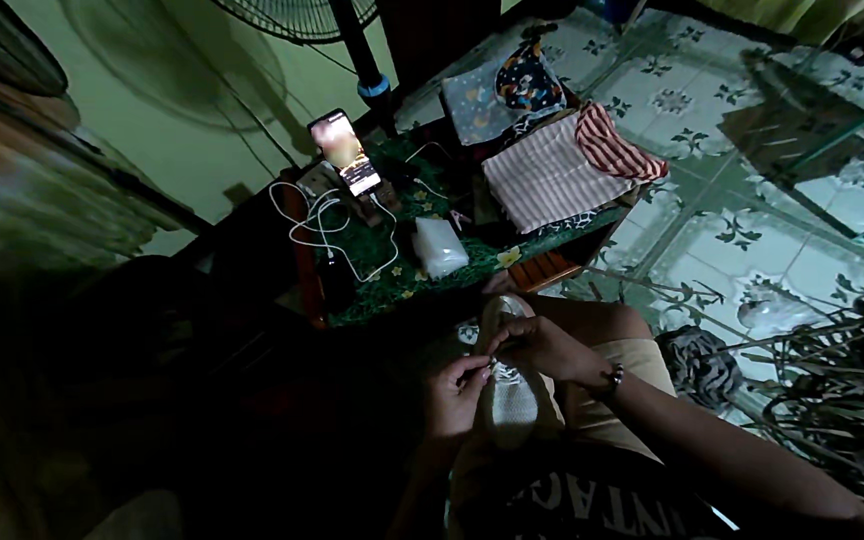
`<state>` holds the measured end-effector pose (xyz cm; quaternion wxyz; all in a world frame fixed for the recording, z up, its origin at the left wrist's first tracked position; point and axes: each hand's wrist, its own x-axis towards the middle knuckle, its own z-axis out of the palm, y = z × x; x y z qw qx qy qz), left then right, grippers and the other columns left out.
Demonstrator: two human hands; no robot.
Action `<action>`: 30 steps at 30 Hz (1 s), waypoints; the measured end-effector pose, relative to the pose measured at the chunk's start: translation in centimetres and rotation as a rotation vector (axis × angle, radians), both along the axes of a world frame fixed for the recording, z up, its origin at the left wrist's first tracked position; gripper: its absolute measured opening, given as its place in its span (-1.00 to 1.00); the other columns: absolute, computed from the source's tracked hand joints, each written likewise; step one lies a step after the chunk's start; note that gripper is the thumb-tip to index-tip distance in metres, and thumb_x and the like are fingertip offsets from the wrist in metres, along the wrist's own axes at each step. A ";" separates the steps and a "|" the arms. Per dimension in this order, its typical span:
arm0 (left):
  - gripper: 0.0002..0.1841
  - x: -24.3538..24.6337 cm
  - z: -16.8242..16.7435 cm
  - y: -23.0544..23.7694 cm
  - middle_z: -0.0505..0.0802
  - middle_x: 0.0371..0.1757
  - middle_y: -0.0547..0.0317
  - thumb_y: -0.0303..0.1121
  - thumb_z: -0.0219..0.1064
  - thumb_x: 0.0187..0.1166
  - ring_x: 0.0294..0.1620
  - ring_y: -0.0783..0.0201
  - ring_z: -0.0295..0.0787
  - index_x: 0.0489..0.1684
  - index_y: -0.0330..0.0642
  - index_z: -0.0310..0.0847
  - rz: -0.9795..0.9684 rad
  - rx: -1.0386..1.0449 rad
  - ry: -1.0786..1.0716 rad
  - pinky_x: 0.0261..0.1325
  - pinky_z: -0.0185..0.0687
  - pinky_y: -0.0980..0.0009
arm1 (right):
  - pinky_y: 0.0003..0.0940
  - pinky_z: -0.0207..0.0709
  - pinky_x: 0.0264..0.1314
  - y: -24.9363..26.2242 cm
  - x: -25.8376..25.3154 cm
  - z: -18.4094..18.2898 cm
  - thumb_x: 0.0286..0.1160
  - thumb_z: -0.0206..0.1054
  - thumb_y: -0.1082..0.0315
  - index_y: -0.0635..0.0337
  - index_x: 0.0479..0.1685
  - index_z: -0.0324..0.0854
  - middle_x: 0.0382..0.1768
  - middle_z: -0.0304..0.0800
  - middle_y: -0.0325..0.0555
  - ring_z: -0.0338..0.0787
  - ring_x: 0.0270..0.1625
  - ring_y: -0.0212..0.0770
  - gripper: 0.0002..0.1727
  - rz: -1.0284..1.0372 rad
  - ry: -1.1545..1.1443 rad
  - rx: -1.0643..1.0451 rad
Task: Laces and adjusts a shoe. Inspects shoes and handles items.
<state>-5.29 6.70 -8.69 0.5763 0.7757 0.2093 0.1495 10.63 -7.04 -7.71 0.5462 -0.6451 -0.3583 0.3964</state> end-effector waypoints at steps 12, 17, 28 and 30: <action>-0.86 0.2 -0.2 -0.5 0.92 -0.22 0.08 -0.62 0.43 0.44 -0.29 0.39 0.88 -0.10 -0.45 0.76 0.049 -0.125 -0.053 -0.14 0.85 0.46 | -0.44 0.64 0.27 -0.3 -0.2 -1.2 0.47 0.38 0.53 0.27 -0.01 0.86 -0.02 0.87 -0.11 0.77 0.09 -0.41 -0.79 -0.054 -0.036 0.095; -0.88 0.5 0.1 -0.7 0.91 -0.26 0.10 -0.62 0.45 0.43 -0.33 0.40 0.87 -0.16 -0.42 0.78 0.110 -0.127 -0.031 -0.16 0.86 0.46 | -0.42 0.63 0.26 -0.2 -0.6 -1.2 0.42 0.43 0.52 0.23 -0.08 0.88 -0.07 0.88 -0.12 0.77 0.09 -0.39 -0.82 -0.097 -0.089 0.065; -0.93 1.2 -0.5 0.0 0.90 -0.20 0.13 -0.55 0.48 0.43 -0.25 0.42 0.85 -0.23 -0.32 0.84 0.021 0.071 -0.085 -0.12 0.83 0.50 | -0.47 0.67 0.19 -0.5 -0.4 -1.4 0.39 0.45 0.53 0.22 -0.04 0.87 -0.05 0.86 -0.10 0.78 0.03 -0.41 -0.79 -0.084 -0.084 0.083; -0.93 1.3 -0.7 0.0 0.87 -0.18 0.10 -0.55 0.48 0.41 -0.21 0.42 0.83 -0.25 -0.31 0.85 0.001 0.118 -0.107 -0.12 0.81 0.52 | -0.47 0.67 0.17 -0.5 -0.5 -1.3 0.38 0.45 0.53 0.22 -0.04 0.87 -0.04 0.86 -0.09 0.78 0.03 -0.42 -0.79 -0.089 -0.079 0.077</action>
